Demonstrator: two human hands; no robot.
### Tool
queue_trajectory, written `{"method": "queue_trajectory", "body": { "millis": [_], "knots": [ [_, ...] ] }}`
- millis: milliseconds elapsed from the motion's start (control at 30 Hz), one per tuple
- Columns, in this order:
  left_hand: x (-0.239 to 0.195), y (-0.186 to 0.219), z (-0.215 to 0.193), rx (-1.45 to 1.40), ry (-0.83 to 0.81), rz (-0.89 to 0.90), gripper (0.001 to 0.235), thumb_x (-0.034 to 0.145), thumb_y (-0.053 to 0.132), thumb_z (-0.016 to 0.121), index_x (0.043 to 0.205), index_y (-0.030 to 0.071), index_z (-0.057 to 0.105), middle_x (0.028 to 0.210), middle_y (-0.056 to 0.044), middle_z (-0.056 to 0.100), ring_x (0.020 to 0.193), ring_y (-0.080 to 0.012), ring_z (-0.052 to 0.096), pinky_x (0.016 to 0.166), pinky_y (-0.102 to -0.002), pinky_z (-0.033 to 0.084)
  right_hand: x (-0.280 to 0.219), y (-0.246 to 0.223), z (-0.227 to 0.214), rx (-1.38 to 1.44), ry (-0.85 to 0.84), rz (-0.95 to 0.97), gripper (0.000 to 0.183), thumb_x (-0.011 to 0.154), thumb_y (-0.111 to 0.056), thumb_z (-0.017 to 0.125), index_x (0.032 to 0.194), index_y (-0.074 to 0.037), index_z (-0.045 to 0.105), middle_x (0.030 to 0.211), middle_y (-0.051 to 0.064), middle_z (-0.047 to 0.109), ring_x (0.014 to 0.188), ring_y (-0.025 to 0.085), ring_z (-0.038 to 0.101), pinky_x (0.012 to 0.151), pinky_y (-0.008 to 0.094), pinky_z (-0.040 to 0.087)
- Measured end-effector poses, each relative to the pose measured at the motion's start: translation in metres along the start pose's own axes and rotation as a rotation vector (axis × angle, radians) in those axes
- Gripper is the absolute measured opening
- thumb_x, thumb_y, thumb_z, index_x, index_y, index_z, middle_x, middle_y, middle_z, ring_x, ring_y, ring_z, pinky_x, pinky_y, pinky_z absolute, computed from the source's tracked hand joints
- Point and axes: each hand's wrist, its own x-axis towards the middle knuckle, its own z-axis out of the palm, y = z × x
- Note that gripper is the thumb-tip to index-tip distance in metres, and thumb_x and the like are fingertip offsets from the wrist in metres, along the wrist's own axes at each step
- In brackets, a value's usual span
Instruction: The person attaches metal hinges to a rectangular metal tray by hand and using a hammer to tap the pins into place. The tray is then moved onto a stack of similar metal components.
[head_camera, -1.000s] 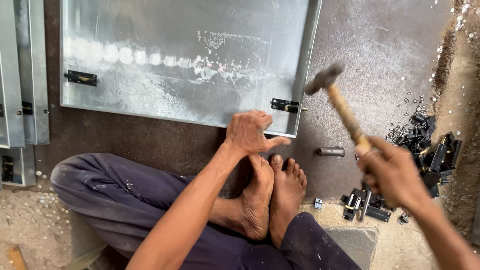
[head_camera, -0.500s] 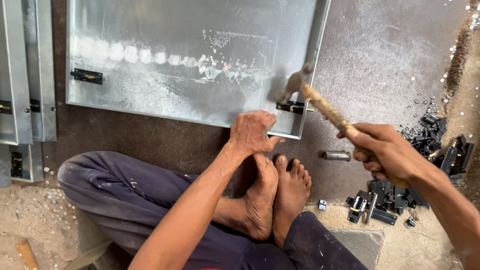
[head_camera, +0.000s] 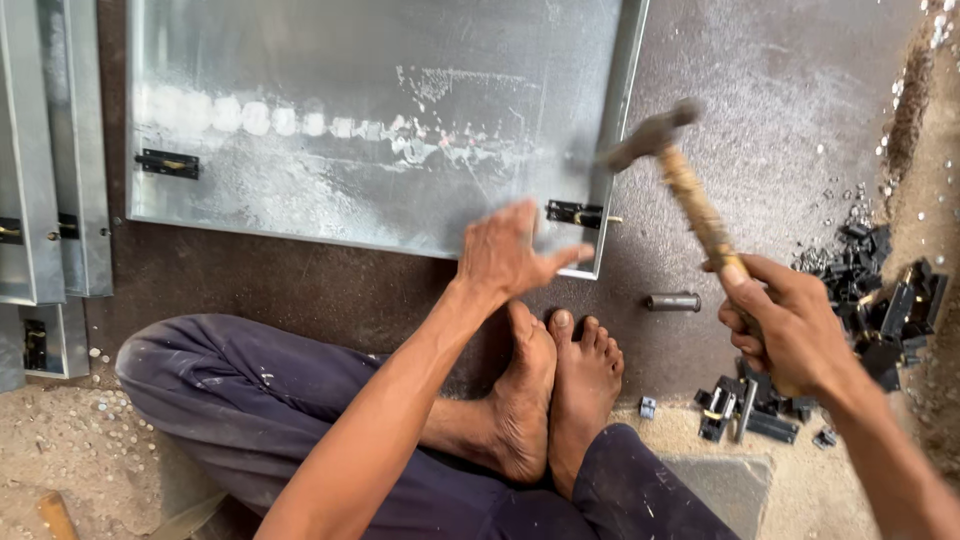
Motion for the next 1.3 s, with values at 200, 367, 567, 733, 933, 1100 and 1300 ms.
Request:
{"method": "queue_trajectory", "body": {
  "millis": [200,367,567,733,933,1100,1300],
  "knots": [
    [0.031,0.009,0.020,0.116,0.008,0.072,0.059,0.092,0.062,0.059,0.070,0.007,0.056,0.052,-0.003,0.052,0.042,-0.0131,0.048,0.034,-0.032,0.040,-0.025,0.070,0.003,0.155,0.226,-0.117,0.038,0.104,-0.023,0.051,0.134,-0.002,0.063,0.064,0.008,0.057,0.042,0.014,0.048,0.031,0.032,0.039],
    [0.040,0.005,0.030,0.092,-0.089,0.018,0.044,0.100,0.040,0.053,0.074,0.006,0.061,0.054,-0.006,0.057,0.046,-0.0177,0.059,0.039,-0.036,0.047,-0.042,0.123,0.005,0.166,0.340,-0.077,0.037,0.105,-0.021,0.052,0.132,0.002,0.063,0.067,0.010,0.059,0.044,0.016,0.050,0.032,0.033,0.041],
    [0.040,0.000,0.029,0.031,-0.038,0.019,0.041,0.093,0.038,0.061,0.079,0.000,0.063,0.058,-0.010,0.059,0.050,-0.0191,0.060,0.044,-0.036,0.052,-0.056,0.167,0.016,0.166,0.388,-0.068,0.038,0.107,-0.022,0.053,0.132,0.004,0.063,0.068,0.012,0.060,0.045,0.019,0.052,0.033,0.035,0.043],
    [0.036,0.007,0.021,-0.001,-0.116,-0.032,0.045,0.092,0.042,0.062,0.080,-0.001,0.062,0.056,-0.007,0.056,0.045,-0.0169,0.057,0.038,-0.035,0.050,-0.066,0.178,0.030,0.248,0.448,-0.047,0.042,0.105,-0.022,0.057,0.140,0.002,0.059,0.070,0.011,0.060,0.049,0.016,0.054,0.036,0.033,0.044],
    [0.032,0.005,0.028,0.013,-0.008,-0.014,0.041,0.101,0.034,0.053,0.073,0.006,0.063,0.054,-0.004,0.054,0.045,-0.0167,0.052,0.040,-0.037,0.045,-0.062,0.179,0.036,0.244,0.459,-0.097,0.040,0.105,-0.021,0.057,0.136,0.004,0.060,0.069,0.010,0.060,0.050,0.015,0.054,0.037,0.032,0.045],
    [0.031,0.004,0.018,-0.001,-0.107,-0.058,0.038,0.099,0.037,0.059,0.084,0.003,0.063,0.068,-0.013,0.065,0.057,-0.0222,0.063,0.054,-0.041,0.054,-0.062,0.180,0.037,0.264,0.442,-0.118,0.037,0.106,-0.021,0.057,0.131,0.005,0.062,0.071,0.009,0.059,0.052,0.014,0.053,0.038,0.031,0.044],
    [-0.012,-0.004,0.003,-0.124,0.028,-0.075,0.044,0.083,0.046,0.067,0.095,0.004,0.062,0.080,-0.012,0.070,0.068,-0.0236,0.068,0.062,-0.041,0.057,-0.058,0.188,0.042,0.294,0.459,-0.117,0.035,0.108,-0.022,0.056,0.130,0.006,0.061,0.072,0.008,0.060,0.052,0.013,0.053,0.040,0.029,0.043]
  ]
}}
